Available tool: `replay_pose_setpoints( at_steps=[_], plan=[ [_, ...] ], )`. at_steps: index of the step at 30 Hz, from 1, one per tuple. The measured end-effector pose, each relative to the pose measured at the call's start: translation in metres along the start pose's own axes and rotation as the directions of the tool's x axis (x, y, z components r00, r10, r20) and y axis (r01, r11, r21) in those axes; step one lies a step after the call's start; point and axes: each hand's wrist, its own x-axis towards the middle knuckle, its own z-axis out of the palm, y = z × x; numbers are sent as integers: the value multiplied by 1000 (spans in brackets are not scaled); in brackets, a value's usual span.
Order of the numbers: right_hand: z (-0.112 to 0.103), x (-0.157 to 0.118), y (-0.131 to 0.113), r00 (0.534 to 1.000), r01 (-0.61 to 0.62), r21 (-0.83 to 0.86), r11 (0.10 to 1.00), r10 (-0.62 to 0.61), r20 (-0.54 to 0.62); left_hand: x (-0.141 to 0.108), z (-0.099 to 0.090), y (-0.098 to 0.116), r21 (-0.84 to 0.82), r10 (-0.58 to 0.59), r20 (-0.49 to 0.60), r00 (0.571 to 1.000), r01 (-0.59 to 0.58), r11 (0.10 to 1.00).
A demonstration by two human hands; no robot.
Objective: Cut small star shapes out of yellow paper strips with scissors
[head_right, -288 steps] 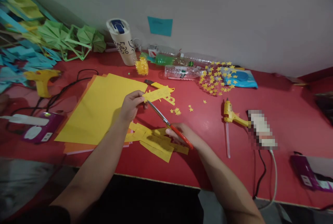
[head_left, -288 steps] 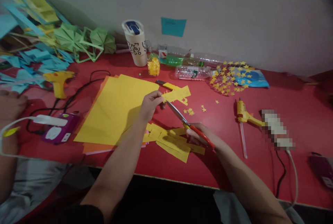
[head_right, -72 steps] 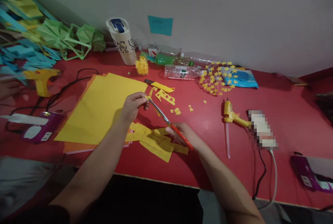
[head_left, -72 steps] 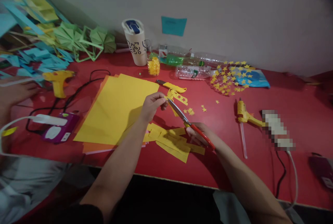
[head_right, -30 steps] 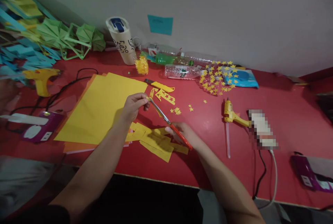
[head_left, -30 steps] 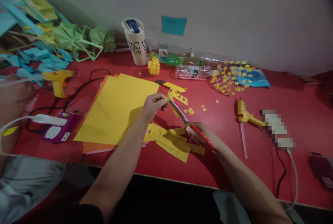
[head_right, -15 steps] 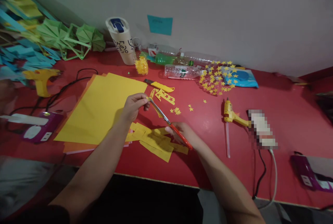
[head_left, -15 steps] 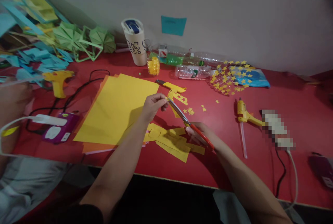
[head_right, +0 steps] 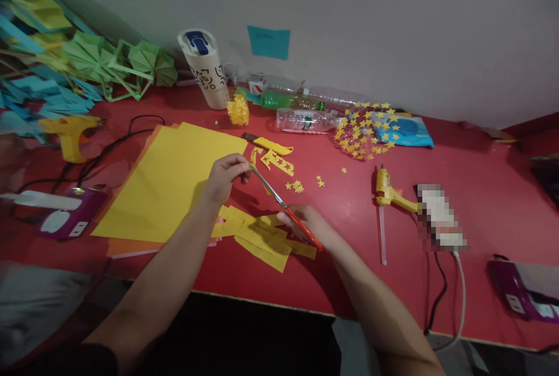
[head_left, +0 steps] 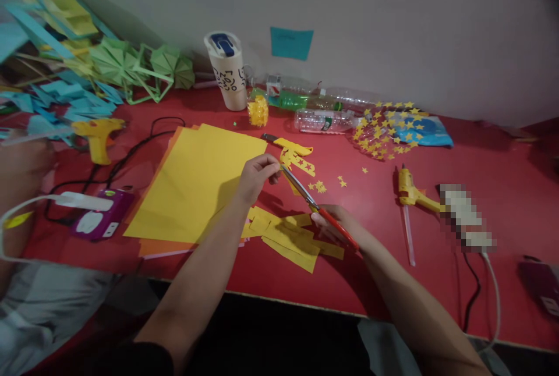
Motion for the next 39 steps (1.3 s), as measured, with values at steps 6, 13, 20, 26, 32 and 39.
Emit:
replay_pose_setpoints(
  at_steps=[6, 13, 20, 26, 32, 39],
  plan=[
    [2, 0, -2, 1000, 7, 10, 1000, -7, -4, 0, 1, -2, -38, -17, 10, 1000, 18, 999],
    [2, -1, -5, 1000, -1, 8, 1000, 1, -3, 2, 2, -7, -60, 28, 23, 999, -27, 998],
    [1, 0, -2, 1000, 11, 9, 1000, -12, 17, 2, 1, -6, -93, 28, -3, 1000, -28, 995],
    [1, -1, -3, 1000, -2, 1, 1000, 2, 0, 1, 2, -4, -80, 45, 15, 999, -43, 996],
    [2, -4, -9, 1000, -9, 17, 1000, 10, -8, 0, 2, 0, -73, 8, -15, 1000, -9, 997],
    [2, 0, -3, 1000, 6, 19, 1000, -6, 5, 2, 1, -2, -52, -3, -11, 1000, 2, 999]
  ],
)
